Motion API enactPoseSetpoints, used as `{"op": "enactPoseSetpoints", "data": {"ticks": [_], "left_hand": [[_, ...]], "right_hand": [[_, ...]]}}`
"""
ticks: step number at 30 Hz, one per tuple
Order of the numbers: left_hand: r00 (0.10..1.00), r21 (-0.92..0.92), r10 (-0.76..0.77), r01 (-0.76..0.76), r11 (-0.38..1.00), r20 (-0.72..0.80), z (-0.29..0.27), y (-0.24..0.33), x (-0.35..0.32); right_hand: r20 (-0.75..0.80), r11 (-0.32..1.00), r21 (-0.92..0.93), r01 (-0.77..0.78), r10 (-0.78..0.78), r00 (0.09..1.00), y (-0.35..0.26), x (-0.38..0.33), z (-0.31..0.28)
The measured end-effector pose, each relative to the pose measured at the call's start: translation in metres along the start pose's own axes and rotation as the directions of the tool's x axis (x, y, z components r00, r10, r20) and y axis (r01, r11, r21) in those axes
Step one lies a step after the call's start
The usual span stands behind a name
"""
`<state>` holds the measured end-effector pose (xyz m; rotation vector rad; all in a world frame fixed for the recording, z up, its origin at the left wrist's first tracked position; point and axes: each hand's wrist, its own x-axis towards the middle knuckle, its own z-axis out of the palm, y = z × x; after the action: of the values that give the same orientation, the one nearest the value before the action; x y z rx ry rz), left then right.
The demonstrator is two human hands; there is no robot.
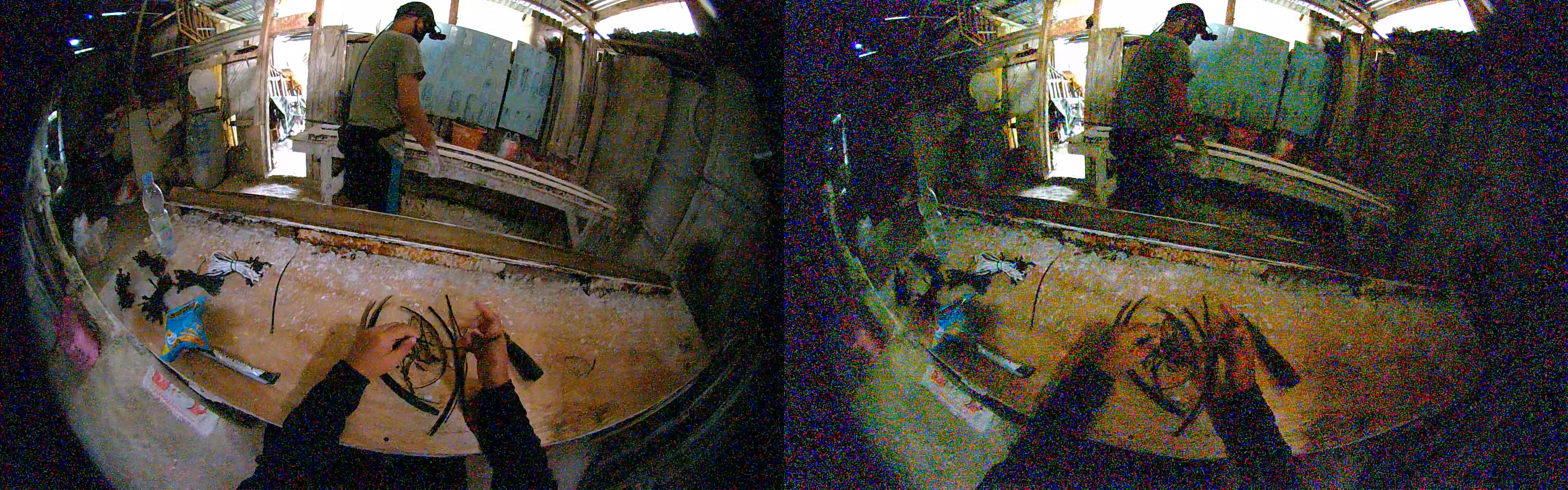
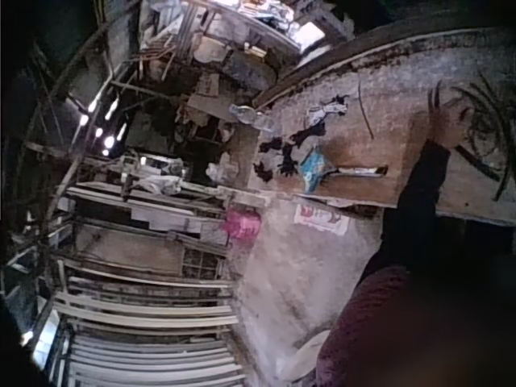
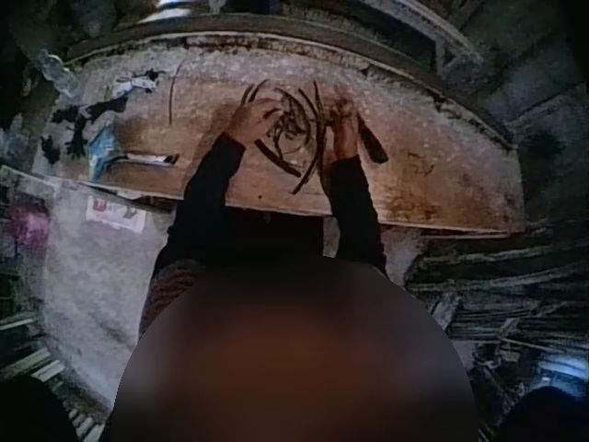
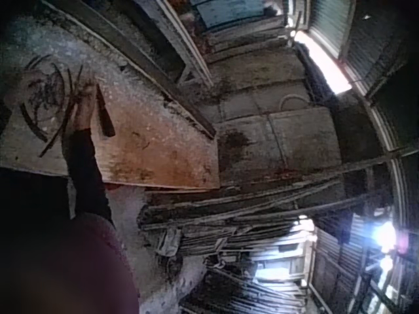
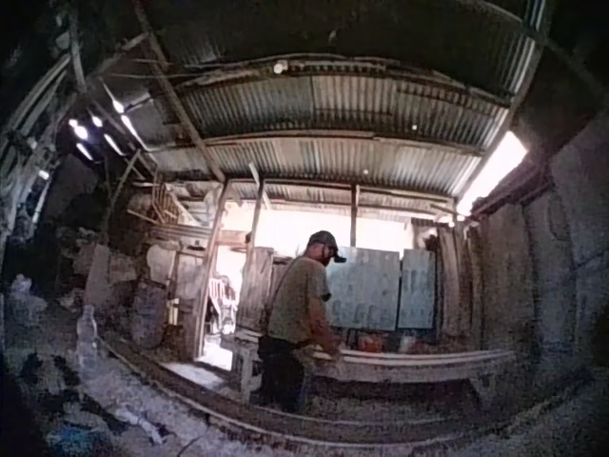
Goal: The person weaves thin black strips by hand on a wooden workbench, repeatedly folding and interlacing the pieces. A second person works at a separate bench in the background, handling long white boards.
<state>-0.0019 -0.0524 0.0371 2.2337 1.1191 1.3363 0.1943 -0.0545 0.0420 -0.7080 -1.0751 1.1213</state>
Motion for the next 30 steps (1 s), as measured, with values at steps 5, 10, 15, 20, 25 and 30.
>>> {"op": "enactPoseSetpoints", "data": {"ticks": [5,10,15,20,25,30], "left_hand": [[0.998,0.032,-0.061,0.061,0.998,-0.02,-0.001,-0.004,0.0],[0.996,-0.015,-0.038,0.037,0.999,-0.076,0.0,-0.009,-0.001],[0.97,-0.193,-0.243,0.236,0.952,-0.016,-0.002,-0.009,0.001],[0.957,-0.517,-0.261,0.161,0.841,-0.125,-0.009,-0.008,0.001],[0.849,-0.901,-0.528,0.243,0.359,0.018,-0.021,-0.024,0.005],[0.834,-0.873,-0.546,0.211,0.441,-0.074,-0.025,-0.026,0.006]], "right_hand": [[0.207,0.981,0.03,-0.189,0.179,0.962,0.003,0.004,-0.019],[0.122,0.984,0.074,-0.163,0.153,0.981,0.008,0.001,-0.022],[0.066,0.982,0.084,-0.172,0.167,0.984,0.009,0.002,-0.024],[0.146,0.988,0.019,-0.155,0.151,0.978,0.007,0.006,-0.022],[0.178,0.91,-0.232,-0.345,0.388,0.904,-0.001,0.001,-0.019],[0.299,0.887,-0.258,-0.384,0.451,0.841,0.005,0.0,-0.022]]}}
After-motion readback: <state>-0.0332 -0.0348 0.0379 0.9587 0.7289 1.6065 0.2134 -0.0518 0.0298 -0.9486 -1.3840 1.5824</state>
